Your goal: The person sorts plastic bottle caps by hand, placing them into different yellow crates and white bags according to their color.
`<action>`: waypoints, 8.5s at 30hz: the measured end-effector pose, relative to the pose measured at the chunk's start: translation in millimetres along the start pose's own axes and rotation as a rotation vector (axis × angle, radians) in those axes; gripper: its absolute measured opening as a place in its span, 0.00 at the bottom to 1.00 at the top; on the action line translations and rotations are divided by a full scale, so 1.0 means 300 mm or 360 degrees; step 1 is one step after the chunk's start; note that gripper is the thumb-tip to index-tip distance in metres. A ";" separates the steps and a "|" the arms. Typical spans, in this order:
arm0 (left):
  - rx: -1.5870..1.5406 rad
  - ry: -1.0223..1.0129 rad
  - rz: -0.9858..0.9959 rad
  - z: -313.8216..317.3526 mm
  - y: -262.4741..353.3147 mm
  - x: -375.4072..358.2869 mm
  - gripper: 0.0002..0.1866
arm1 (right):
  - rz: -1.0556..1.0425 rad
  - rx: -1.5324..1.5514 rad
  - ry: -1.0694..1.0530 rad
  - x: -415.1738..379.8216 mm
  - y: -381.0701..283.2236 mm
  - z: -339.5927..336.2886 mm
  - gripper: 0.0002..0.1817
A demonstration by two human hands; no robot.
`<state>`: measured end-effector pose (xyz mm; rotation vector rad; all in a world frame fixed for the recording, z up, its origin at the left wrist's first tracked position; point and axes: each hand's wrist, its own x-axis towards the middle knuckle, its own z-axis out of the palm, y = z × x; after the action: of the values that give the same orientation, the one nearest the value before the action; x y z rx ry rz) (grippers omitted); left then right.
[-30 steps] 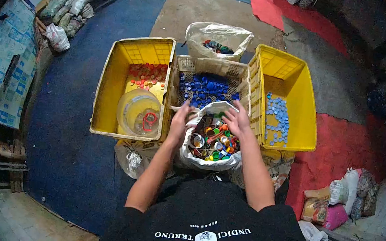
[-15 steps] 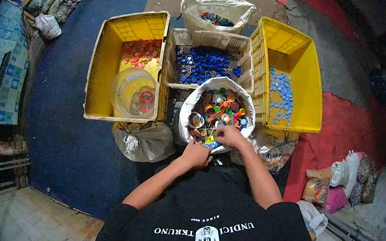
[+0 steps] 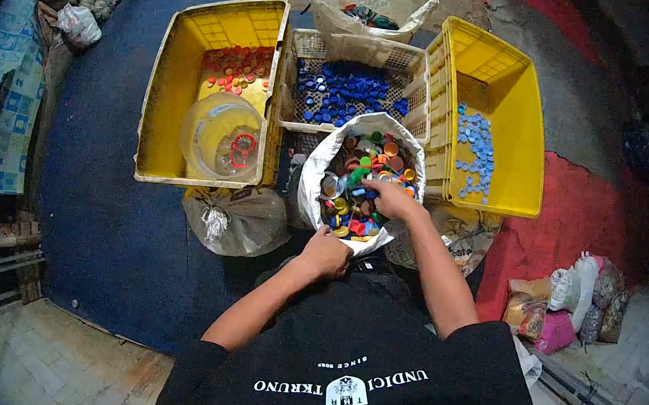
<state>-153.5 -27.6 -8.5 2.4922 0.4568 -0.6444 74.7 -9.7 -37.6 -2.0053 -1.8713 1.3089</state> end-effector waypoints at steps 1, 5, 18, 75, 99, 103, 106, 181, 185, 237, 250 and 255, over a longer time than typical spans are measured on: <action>-0.0016 -0.0051 0.0004 -0.011 0.002 -0.002 0.15 | -0.0054 0.0073 0.0200 -0.012 -0.017 -0.019 0.29; -0.0123 0.0006 0.0002 -0.020 -0.003 -0.016 0.17 | -0.0076 0.0357 0.0588 -0.044 0.022 0.004 0.25; -0.0388 -0.0207 -0.0200 -0.006 -0.043 0.092 0.25 | 0.0239 -0.0503 0.0161 -0.104 0.037 0.265 0.15; -0.0028 0.0617 -0.0440 0.057 -0.095 0.210 0.17 | 0.0663 -0.0621 -0.0031 -0.071 -0.024 0.234 0.13; -0.0559 0.0979 -0.0458 0.038 -0.091 0.172 0.16 | 0.0330 0.0409 0.0744 -0.127 0.073 0.173 0.14; -0.0992 0.1405 -0.0294 -0.032 -0.112 0.124 0.12 | 0.0340 0.0689 0.0758 -0.104 0.117 0.159 0.15; -0.2197 0.0903 -0.0360 -0.071 -0.134 0.103 0.12 | 0.0413 0.0848 0.0777 -0.100 0.110 0.140 0.14; -0.0460 0.1804 0.0395 -0.205 -0.089 0.085 0.18 | -0.0254 0.1306 0.0252 -0.246 -0.121 -0.028 0.18; -0.0888 0.1703 0.0359 -0.208 -0.088 0.084 0.14 | -0.0122 0.1461 0.0293 -0.247 -0.107 0.003 0.19; -0.2760 0.1010 -0.0386 -0.161 -0.060 0.288 0.14 | 0.0286 0.1478 0.1485 -0.396 0.074 0.083 0.15; -0.0566 0.0712 -0.0191 -0.004 -0.042 0.102 0.23 | 0.0405 -0.0701 0.0355 -0.067 0.118 0.195 0.09; -0.0591 0.0672 -0.0293 -0.031 -0.029 0.068 0.24 | 0.0342 -0.0550 0.0386 -0.105 0.120 0.172 0.11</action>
<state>-136.9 -11.5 -15.7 2.2339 0.8825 -0.0748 73.9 -69.1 -75.3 -2.4629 -1.9125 0.7688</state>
